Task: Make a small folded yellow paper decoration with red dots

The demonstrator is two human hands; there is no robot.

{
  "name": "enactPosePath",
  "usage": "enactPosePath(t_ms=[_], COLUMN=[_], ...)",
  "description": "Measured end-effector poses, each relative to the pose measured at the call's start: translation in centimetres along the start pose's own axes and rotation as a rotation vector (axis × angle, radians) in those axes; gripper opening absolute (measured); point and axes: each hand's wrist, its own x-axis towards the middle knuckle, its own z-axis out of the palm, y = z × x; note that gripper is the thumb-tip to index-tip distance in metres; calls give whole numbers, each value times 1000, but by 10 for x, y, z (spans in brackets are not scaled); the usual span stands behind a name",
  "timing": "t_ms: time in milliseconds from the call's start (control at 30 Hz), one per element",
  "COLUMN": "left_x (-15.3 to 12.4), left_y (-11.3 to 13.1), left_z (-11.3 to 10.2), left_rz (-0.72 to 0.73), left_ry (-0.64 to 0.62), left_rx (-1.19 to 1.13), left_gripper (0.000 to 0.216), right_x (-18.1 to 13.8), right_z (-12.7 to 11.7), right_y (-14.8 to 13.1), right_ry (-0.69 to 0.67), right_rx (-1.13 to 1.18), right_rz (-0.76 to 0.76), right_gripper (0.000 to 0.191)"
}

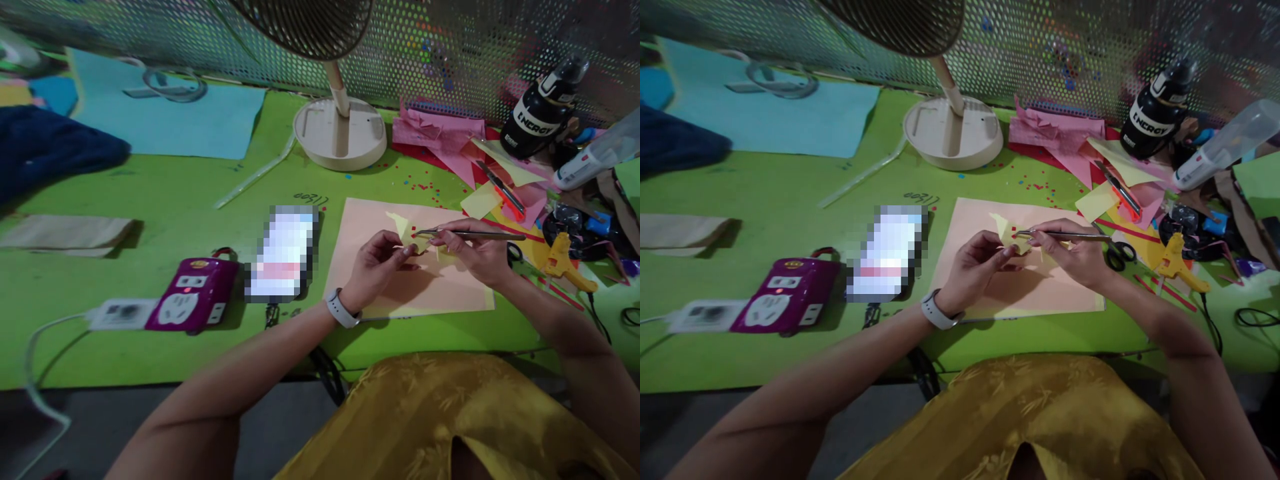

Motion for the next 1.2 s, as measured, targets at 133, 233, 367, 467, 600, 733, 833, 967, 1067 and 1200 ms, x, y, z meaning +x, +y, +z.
enactPosePath(t_ms=[133,233,367,467,600,733,833,967,1067,1200], left_x=[2,2,2,2,3,4,4,4,4,6], left_y=[-2,-3,-4,-4,-5,-5,-3,-1,0,-1], left_z=[-1,-2,-3,-4,-4,-4,-3,-1,-1,-3], left_rz=[5,-2,0,3,20,26,8,5,9,12], left_ry=[5,4,-7,-25,-41,-31,-3,7,3,12], left_rx=[-17,-13,-29,-47,-78,-93,-84,-72,-80,-81], left_gripper=[44,44,43,40,39,41,42,42,41,37], right_x=[0,0,0,0,0,-1,-1,-1,-1,-1], right_z=[0,0,-1,-2,-1,0,0,-1,-1,0], right_y=[1,1,1,1,0,-2,-3,-3,-2,-1], right_ry=[10,10,1,0,1,16,20,-9,-11,-15], right_rx=[-17,-15,-66,-127,-162,-181,-210,-239,-262,-289], right_rz=[-10,-45,-133,-206,-237,-246,-248,-283,-324,-332], right_gripper=[15,14,12,13,14,13,12,14,15,15])
